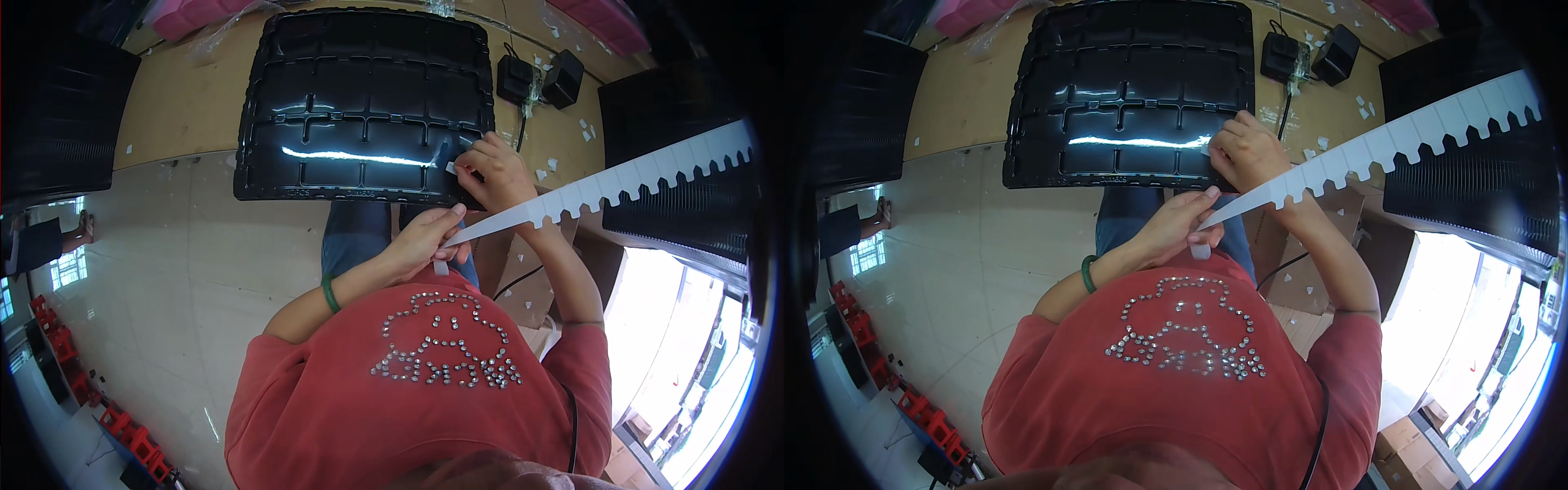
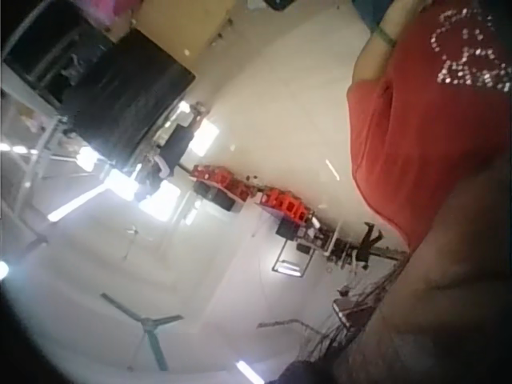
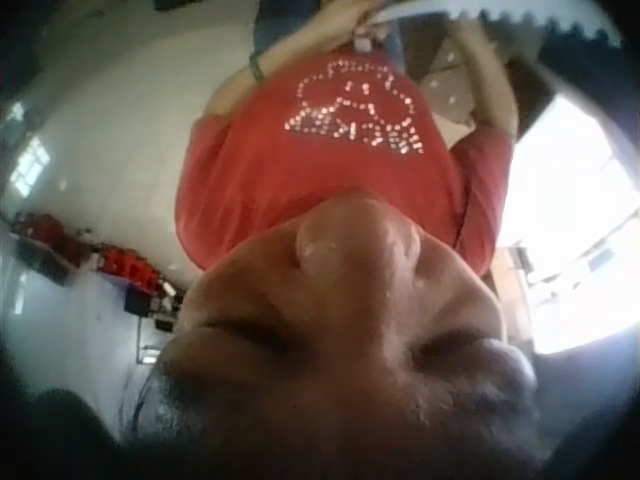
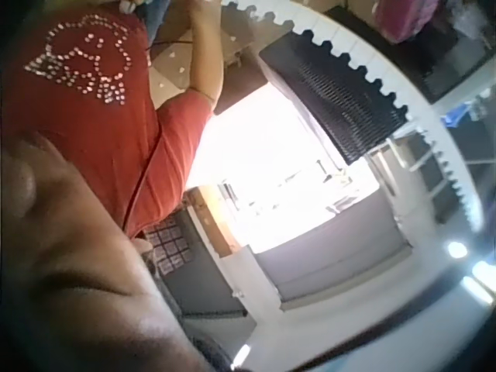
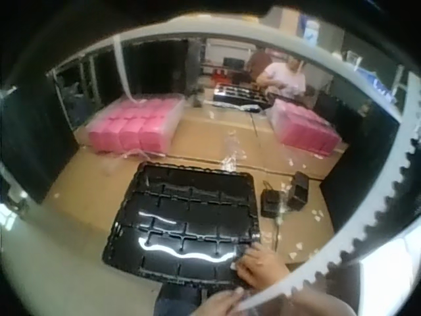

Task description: The recorder is assembling an electronic panel by inserting pink components into a grid frame and applying adhesive strips.

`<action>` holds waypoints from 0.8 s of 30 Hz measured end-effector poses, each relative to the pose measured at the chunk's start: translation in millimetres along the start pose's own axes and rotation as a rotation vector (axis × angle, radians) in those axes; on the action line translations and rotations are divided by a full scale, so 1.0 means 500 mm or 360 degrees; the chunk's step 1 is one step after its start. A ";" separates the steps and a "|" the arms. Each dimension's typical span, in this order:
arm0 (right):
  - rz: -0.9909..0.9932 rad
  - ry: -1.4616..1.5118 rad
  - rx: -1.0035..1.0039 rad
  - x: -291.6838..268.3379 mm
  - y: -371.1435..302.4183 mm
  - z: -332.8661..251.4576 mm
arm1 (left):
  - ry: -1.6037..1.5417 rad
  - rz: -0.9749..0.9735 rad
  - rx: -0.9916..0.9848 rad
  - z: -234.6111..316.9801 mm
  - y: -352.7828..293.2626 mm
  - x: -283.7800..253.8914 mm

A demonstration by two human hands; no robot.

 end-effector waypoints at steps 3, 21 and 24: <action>0.0101 0.0143 0.0133 0.002 0.003 0.012 | 0.0012 0.0004 0.0022 -0.001 0.002 -0.003; 0.0320 0.0728 0.1570 -0.210 -0.381 0.008 | 0.0275 -0.0191 0.0019 0.008 -0.047 0.009; 0.0030 -0.1041 0.1250 -0.212 -0.444 -0.038 | 0.0477 -0.0022 0.0335 0.013 -0.053 0.024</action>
Point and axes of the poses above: each hand's wrist, its own y-axis towards the middle knuckle, its own x-axis out of the palm, z = x × y, the point moved 3 cm from there along y, towards the middle knuckle, and after that the axes turned 11 degrees about -x, right-handed, at the moved point
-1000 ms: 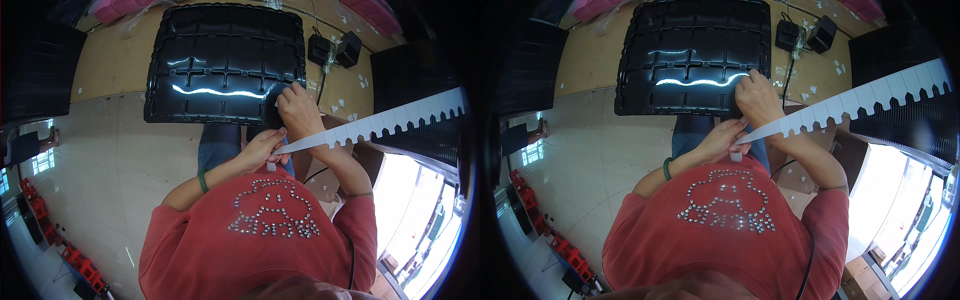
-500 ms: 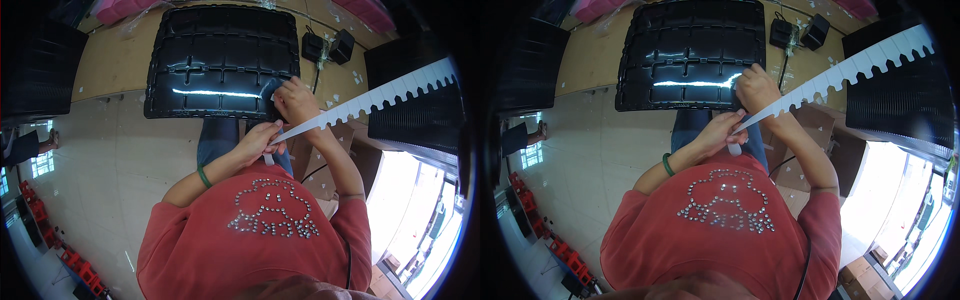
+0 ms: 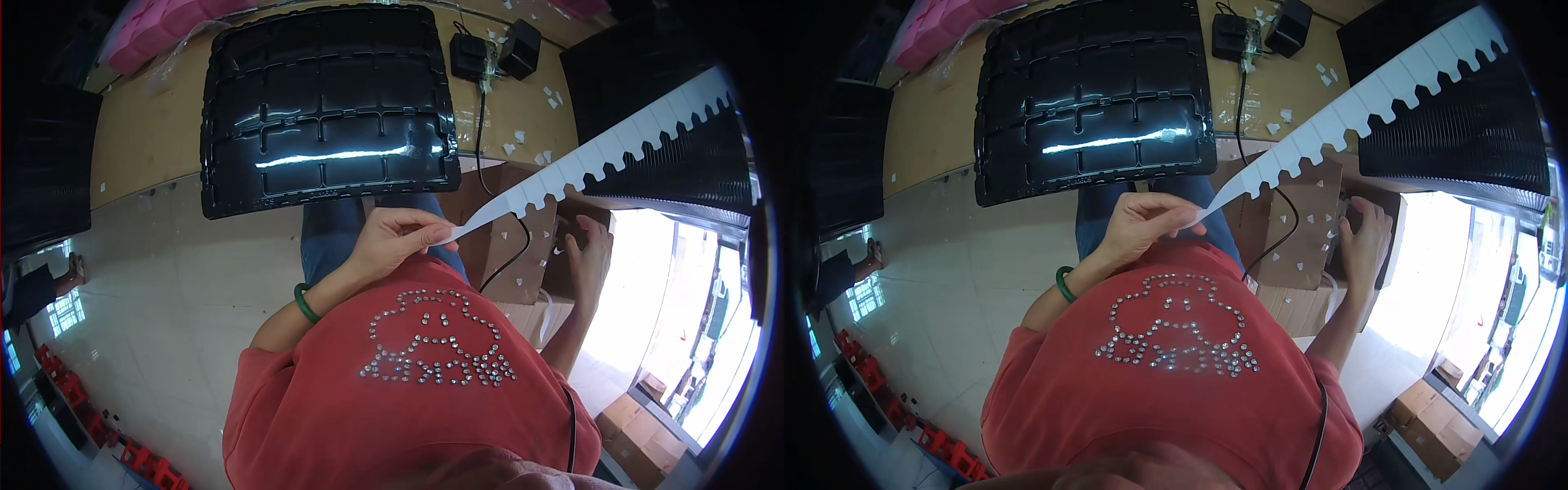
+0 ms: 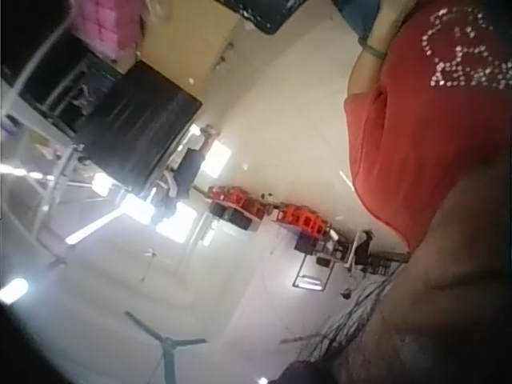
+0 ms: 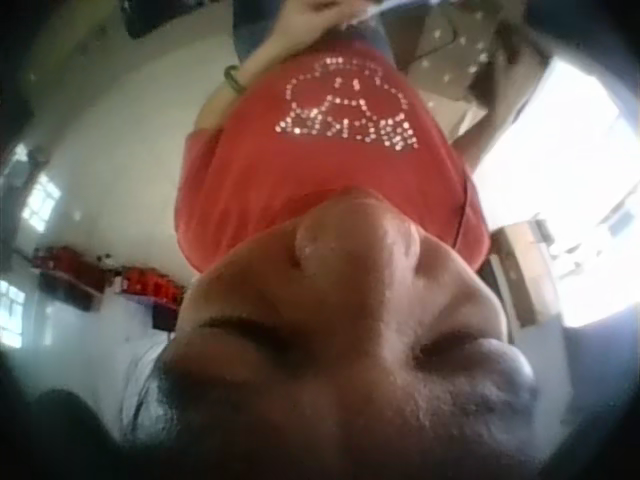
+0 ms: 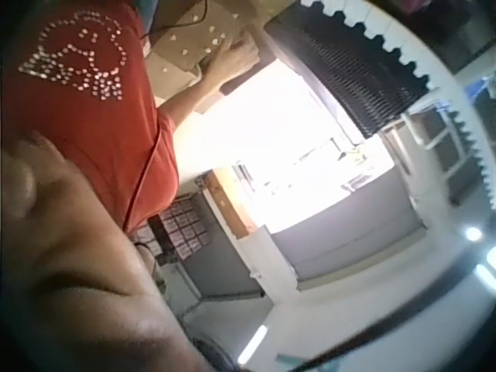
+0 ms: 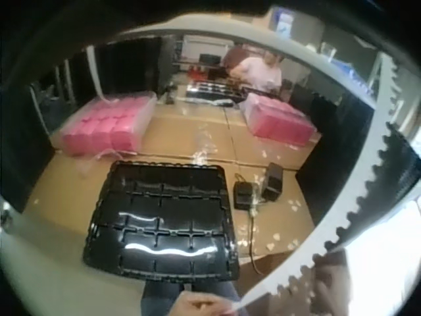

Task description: The recorder is assembling an electronic panel by inserting pink components into a grid frame and applying adhesive strips.

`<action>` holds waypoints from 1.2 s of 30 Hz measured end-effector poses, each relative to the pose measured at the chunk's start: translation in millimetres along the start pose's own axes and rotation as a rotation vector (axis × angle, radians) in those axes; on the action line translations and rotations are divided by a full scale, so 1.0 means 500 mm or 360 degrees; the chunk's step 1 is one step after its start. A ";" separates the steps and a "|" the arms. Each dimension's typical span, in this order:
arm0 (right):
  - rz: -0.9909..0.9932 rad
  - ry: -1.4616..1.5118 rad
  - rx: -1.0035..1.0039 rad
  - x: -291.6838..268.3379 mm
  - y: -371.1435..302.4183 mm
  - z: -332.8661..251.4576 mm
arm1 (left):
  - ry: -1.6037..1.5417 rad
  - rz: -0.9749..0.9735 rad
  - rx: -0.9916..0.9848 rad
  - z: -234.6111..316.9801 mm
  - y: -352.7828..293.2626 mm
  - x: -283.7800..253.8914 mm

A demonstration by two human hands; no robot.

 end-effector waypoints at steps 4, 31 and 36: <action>0.0117 0.1752 0.0529 -0.027 0.018 -0.127 | 0.0259 0.0384 0.0636 -0.028 0.007 0.006; 0.0433 0.2500 0.0234 -0.048 0.098 -0.303 | 0.1034 0.0758 0.1424 0.093 0.016 0.041; 0.0518 0.2346 0.0251 -0.040 0.160 -0.264 | 0.0325 0.0482 0.0820 0.082 0.013 0.006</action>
Point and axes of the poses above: each hand's wrist, its own y-axis towards the middle knuckle, its own x-axis out of the palm, z = x × y, the point moved 3 cm from there along y, towards the middle knuckle, and after that the axes turned 11 degrees about -x, right-handed, at the moved point
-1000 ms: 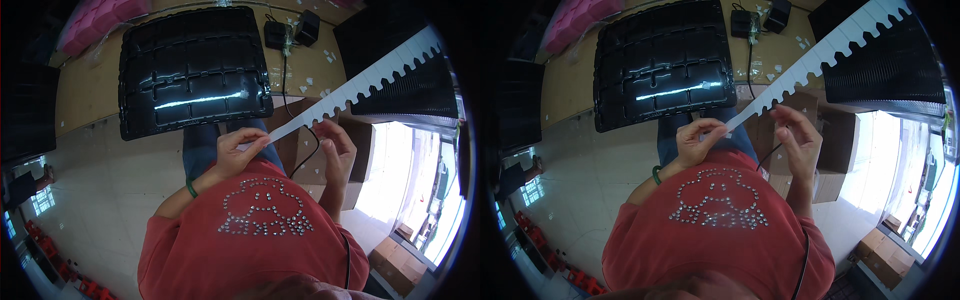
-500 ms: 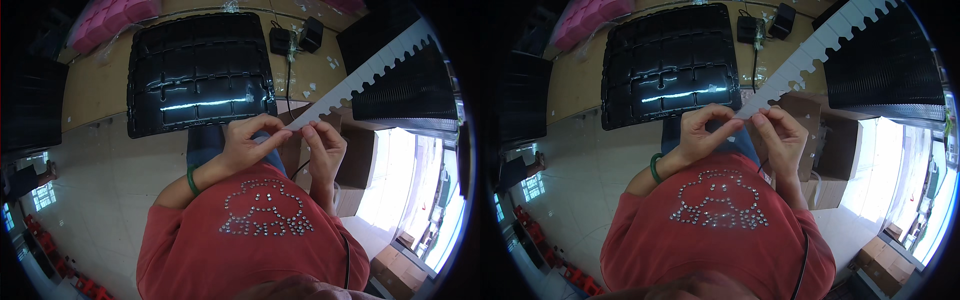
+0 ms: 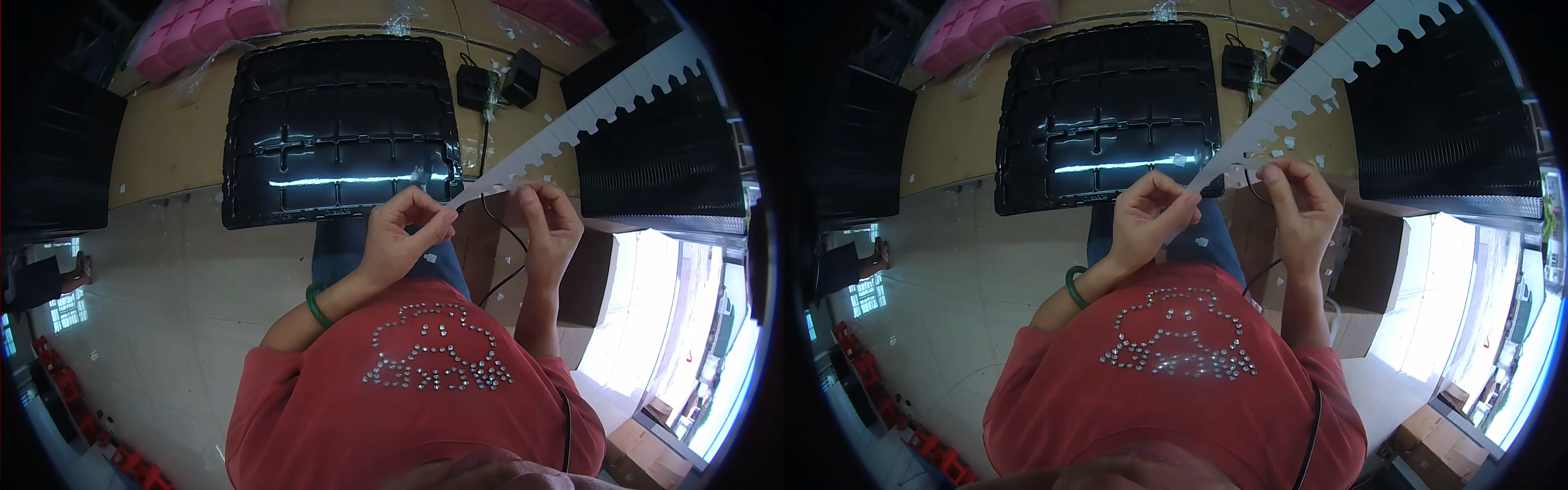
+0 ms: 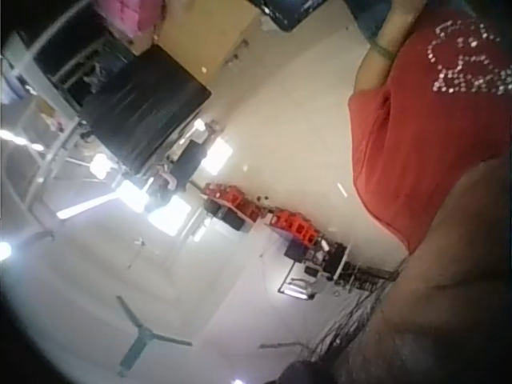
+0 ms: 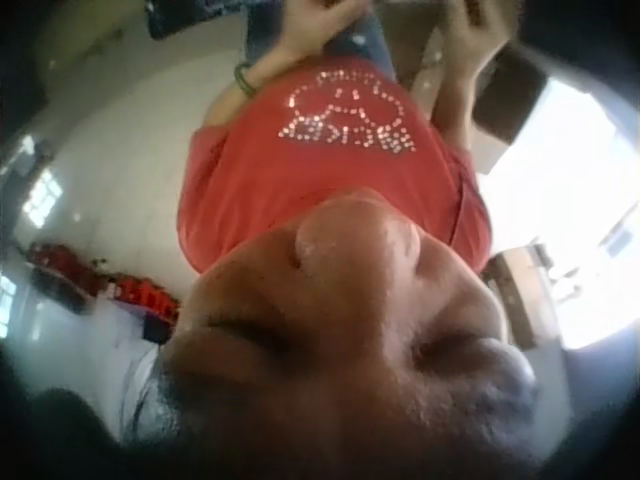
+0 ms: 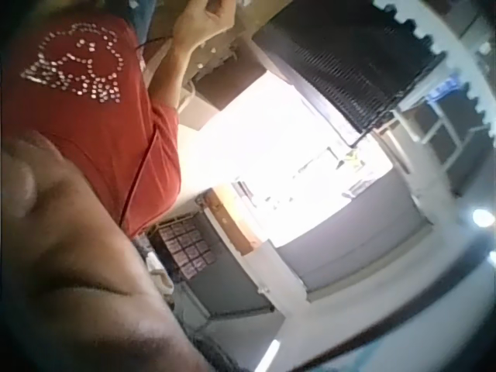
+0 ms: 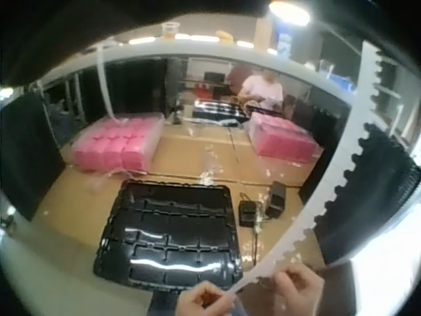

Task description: The recorder is assembling an electronic panel by inserting pink components into a grid frame and applying adhesive strips.

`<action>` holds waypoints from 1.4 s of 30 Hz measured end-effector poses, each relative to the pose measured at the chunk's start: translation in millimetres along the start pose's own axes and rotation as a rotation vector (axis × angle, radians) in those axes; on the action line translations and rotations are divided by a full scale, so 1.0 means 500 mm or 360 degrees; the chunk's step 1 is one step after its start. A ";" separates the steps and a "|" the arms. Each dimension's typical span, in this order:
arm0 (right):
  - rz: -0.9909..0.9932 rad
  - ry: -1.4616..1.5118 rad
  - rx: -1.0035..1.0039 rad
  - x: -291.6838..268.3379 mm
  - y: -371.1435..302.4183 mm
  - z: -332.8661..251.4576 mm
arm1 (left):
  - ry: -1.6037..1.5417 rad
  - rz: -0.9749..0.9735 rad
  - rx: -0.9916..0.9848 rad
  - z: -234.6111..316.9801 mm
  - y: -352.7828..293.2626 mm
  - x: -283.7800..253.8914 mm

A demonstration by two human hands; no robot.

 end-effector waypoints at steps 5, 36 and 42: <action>-0.0339 -0.0654 -0.0246 0.042 0.184 0.104 | -0.0570 -0.0473 -0.0551 -0.009 -0.013 -0.006; -0.1191 -0.1717 -0.1591 0.317 0.425 0.314 | -0.0611 -0.0854 -0.0615 -0.056 0.004 0.013; -0.1203 -0.1587 -0.1609 0.310 0.416 0.307 | -0.0614 -0.0857 -0.0604 -0.061 0.013 0.004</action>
Point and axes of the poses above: each hand's wrist, its own y-axis towards the middle knuckle, its own x-axis out of the palm, z = x × y, the point moved 3 cm from there along y, towards the middle knuckle, and after that the axes turned 11 degrees about -x, right-handed, at the moved point
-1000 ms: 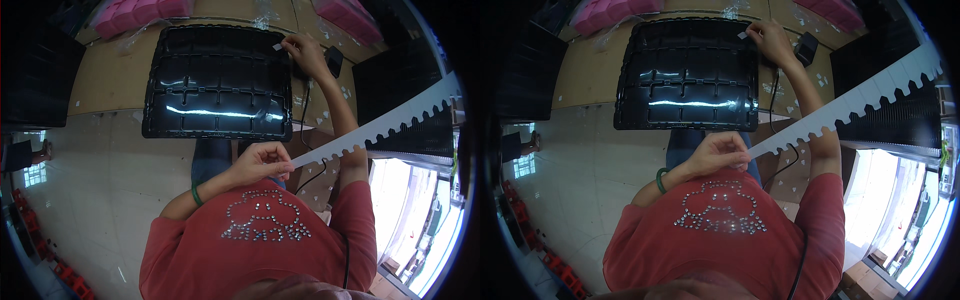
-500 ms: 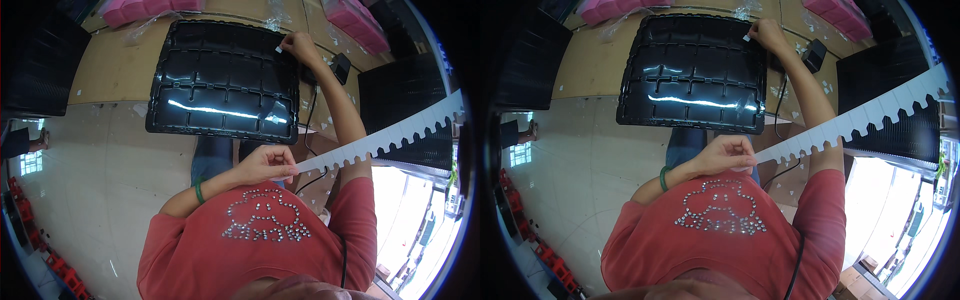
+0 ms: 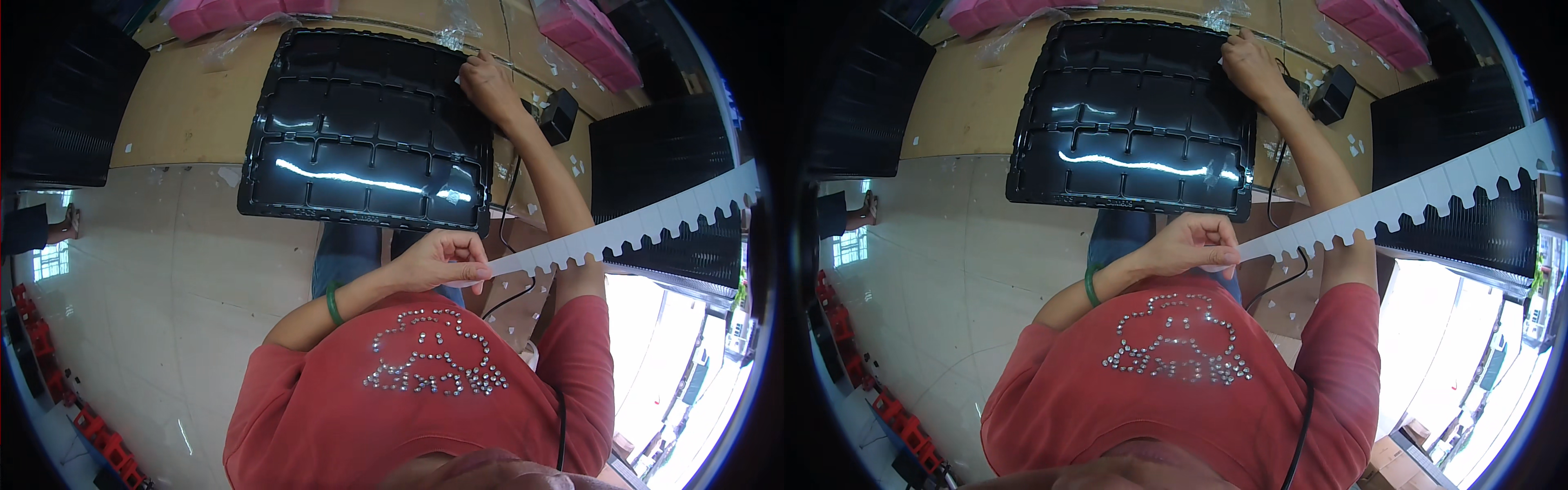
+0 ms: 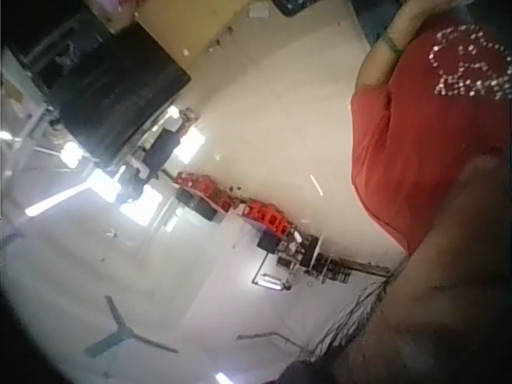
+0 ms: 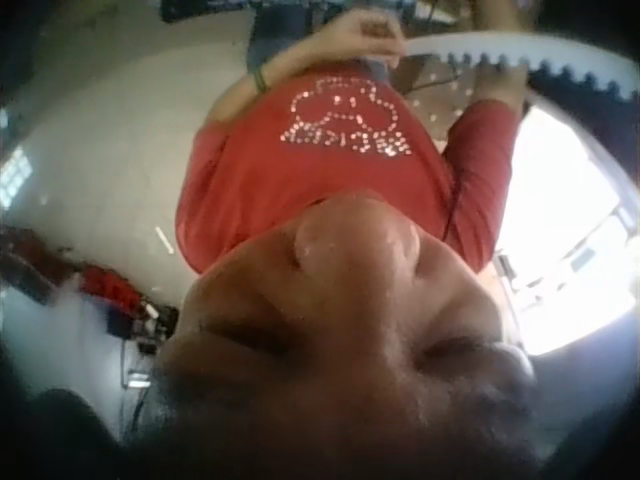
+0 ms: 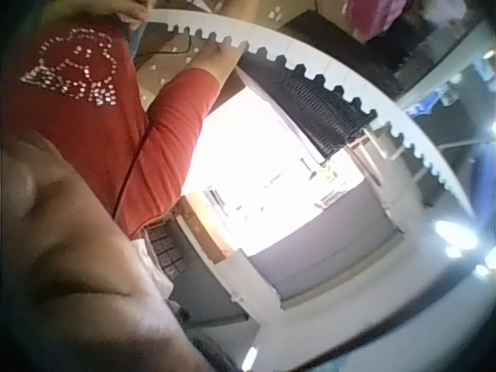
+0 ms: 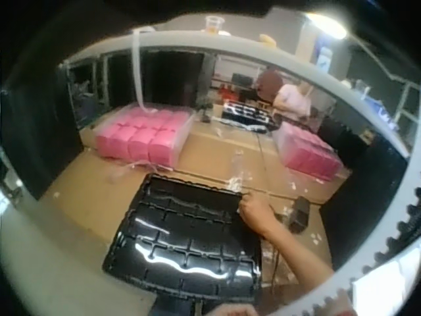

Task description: The recorder is assembling an electronic panel by inserting pink components into a grid frame and applying adhesive strips.

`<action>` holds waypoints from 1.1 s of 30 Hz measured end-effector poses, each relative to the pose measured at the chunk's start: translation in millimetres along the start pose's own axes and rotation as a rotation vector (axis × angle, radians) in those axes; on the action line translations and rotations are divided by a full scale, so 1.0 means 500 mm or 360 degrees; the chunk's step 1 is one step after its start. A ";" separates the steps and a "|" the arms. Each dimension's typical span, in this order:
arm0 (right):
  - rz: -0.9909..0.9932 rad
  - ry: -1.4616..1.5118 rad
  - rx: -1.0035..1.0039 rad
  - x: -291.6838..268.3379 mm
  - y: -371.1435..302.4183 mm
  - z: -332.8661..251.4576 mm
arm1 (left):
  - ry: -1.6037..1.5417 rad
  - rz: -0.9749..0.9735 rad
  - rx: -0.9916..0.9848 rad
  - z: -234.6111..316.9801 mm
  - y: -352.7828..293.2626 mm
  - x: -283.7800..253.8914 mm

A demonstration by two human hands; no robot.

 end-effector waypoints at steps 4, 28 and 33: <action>-0.0133 0.0376 0.0035 -0.016 -0.002 0.000 | -0.0017 0.0019 0.0015 0.004 -0.008 -0.003; 0.1056 0.1786 0.1716 -0.394 -0.332 -0.401 | 0.1440 0.0981 0.1314 0.019 -0.026 0.060; 0.0998 0.1605 0.1574 -0.407 -0.333 -0.415 | 0.1581 0.1172 0.1402 0.020 -0.036 0.047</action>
Point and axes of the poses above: each hand's wrist, its own y-axis towards the middle knuckle, its own x-axis out of the palm, z = x × y, the point moved 3 cm from there along y, towards the middle knuckle, and after that the axes turned 11 degrees about -x, right-handed, at the moved point
